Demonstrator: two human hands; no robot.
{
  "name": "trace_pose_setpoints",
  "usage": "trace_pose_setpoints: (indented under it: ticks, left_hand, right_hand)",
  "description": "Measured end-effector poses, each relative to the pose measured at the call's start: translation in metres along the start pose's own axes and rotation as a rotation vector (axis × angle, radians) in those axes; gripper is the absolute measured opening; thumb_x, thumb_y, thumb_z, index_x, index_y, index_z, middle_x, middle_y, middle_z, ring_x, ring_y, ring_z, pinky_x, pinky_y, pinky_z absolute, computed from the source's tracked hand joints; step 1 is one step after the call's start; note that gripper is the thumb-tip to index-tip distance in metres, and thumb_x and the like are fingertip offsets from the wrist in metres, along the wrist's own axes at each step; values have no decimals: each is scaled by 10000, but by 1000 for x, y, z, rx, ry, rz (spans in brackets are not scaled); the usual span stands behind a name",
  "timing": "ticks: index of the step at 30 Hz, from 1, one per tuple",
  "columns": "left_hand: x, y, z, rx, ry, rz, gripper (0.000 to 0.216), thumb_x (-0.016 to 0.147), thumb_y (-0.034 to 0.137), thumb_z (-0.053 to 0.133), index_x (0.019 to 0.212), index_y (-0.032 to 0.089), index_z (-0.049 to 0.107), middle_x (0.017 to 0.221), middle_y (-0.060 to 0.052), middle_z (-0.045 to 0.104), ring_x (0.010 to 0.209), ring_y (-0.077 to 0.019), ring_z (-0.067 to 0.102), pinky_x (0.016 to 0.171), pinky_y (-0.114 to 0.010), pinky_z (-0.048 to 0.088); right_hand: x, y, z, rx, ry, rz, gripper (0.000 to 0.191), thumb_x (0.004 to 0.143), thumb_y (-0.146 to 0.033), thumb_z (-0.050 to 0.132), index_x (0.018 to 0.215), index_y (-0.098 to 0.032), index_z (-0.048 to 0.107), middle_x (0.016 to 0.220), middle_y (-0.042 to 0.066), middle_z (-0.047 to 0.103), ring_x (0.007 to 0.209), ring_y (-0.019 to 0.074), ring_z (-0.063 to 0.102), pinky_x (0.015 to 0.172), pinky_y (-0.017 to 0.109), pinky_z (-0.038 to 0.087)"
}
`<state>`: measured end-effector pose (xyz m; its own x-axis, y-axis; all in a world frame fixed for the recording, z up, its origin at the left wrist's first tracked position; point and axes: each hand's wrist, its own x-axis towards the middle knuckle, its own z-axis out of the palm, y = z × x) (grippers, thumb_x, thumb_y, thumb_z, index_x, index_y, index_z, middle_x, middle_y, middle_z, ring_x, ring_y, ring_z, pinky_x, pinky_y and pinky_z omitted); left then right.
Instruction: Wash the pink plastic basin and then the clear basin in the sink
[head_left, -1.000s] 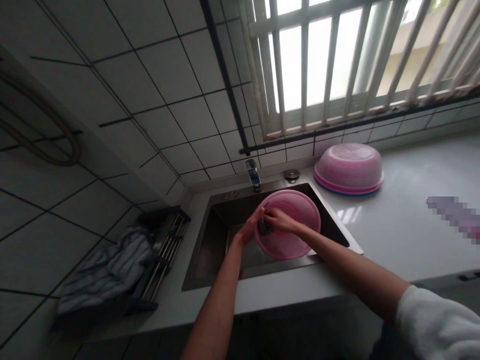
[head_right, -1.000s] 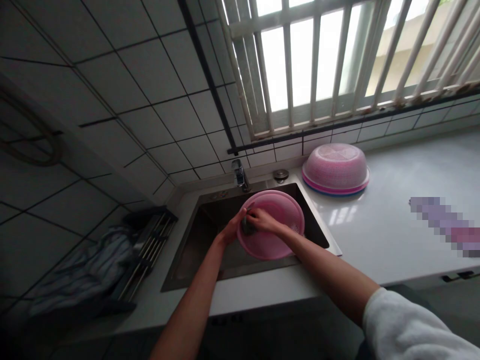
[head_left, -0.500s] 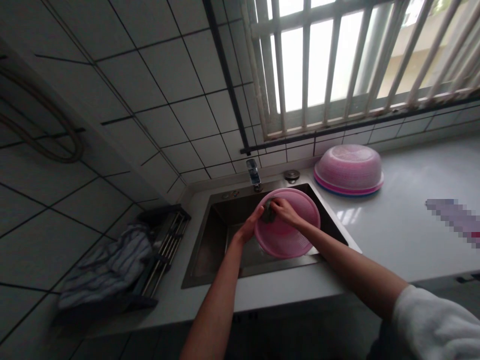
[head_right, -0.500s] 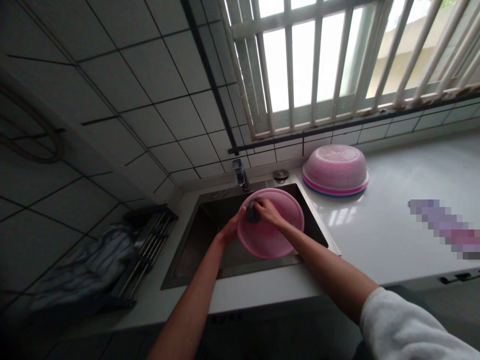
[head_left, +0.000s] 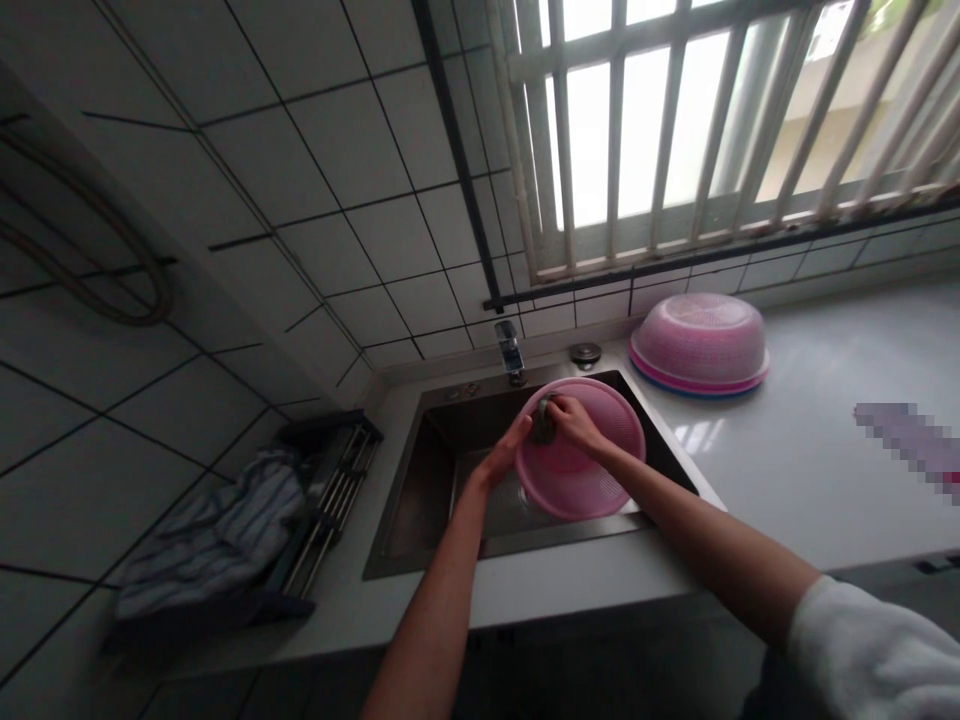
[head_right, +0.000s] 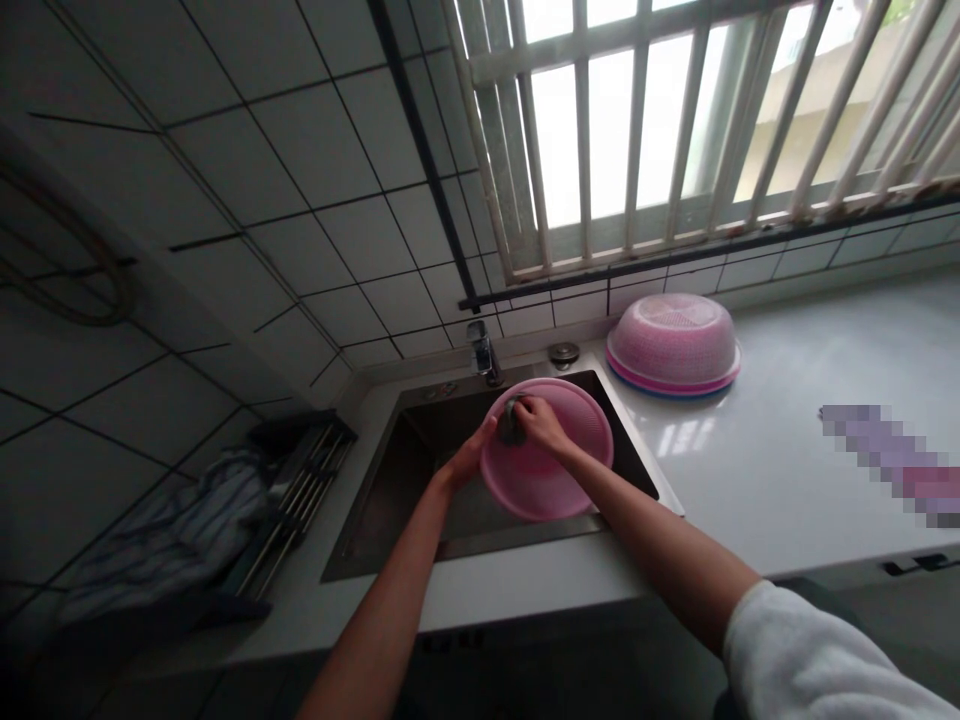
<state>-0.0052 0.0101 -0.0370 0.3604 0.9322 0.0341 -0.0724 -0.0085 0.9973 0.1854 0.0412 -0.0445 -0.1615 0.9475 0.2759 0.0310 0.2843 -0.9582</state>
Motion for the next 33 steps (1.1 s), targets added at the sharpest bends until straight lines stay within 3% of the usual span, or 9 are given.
trace_pose_setpoints:
  ticks: [3, 6, 9, 16, 22, 24, 27, 29, 33]
  left_hand:
    - [-2, 3, 0, -13, 26, -29, 686, 876, 703, 785, 1318, 185, 704, 1294, -117, 748, 1251, -315, 663, 1109, -422, 498]
    - [-7, 5, -3, -123, 25, -74, 665, 893, 693, 773, 1320, 196, 655, 1123, -66, 753, 1018, -237, 718, 945, -363, 563]
    - [-9, 6, -4, -161, 1, -109, 677, 897, 619, 811, 1412, 221, 626, 1161, -62, 765, 1010, -225, 734, 952, -359, 575]
    - [-6, 6, 2, -216, -15, -161, 629, 903, 603, 804, 1354, 170, 741, 1280, -124, 794, 1270, -322, 698, 1172, -465, 497]
    - [-9, 11, 0, -148, 6, -156, 734, 865, 687, 802, 1369, 158, 735, 1220, -127, 811, 1252, -361, 708, 1166, -517, 500]
    - [-9, 12, 1, -139, 10, -121, 740, 868, 686, 799, 1393, 170, 724, 1288, -127, 794, 1308, -367, 681, 1192, -516, 479]
    - [-7, 10, 3, -151, -8, -85, 740, 860, 675, 814, 1407, 186, 722, 1389, -124, 757, 1405, -369, 618, 1248, -501, 427]
    - [-6, 9, 3, -151, -21, -63, 739, 868, 664, 812, 1433, 198, 710, 1418, -119, 743, 1453, -364, 580, 1277, -496, 392]
    - [-7, 10, 1, -110, -10, -64, 763, 862, 670, 813, 1456, 207, 694, 1377, -118, 761, 1421, -370, 604, 1259, -518, 410]
  right_hand:
    - [0, -1, 0, -17, -21, 13, 290, 896, -450, 541, 827, -178, 613, 769, 35, 644, 644, 155, 526, 584, 262, 416]
    - [-14, 0, 14, -38, -288, -6, 271, 919, -418, 569, 810, -174, 614, 750, 28, 637, 630, 145, 522, 575, 252, 403]
    - [-24, 0, 26, -75, -534, -21, 220, 928, -337, 586, 796, -166, 630, 737, 26, 648, 624, 139, 531, 576, 243, 403]
    - [-9, -5, 13, -106, -156, -60, 197, 961, -293, 541, 855, -162, 645, 816, 44, 671, 706, 152, 551, 599, 234, 404]
    - [-24, -2, 27, -79, -650, -3, 194, 943, -263, 571, 779, -170, 619, 718, 17, 624, 610, 131, 510, 564, 234, 399]
    - [-23, 0, 26, -103, -587, -1, 194, 947, -260, 560, 784, -173, 618, 720, 19, 625, 611, 134, 514, 559, 235, 389]
    - [-14, 0, 18, -118, -237, -7, 191, 976, -284, 530, 866, -171, 639, 811, 45, 670, 676, 153, 558, 583, 239, 403]
    - [-10, 0, 16, -102, -122, -3, 193, 983, -290, 518, 901, -170, 645, 858, 57, 686, 708, 161, 576, 602, 243, 422]
    - [-21, 1, 25, -67, -391, 49, 190, 963, -287, 551, 844, -167, 638, 776, 37, 650, 633, 145, 541, 565, 243, 407]
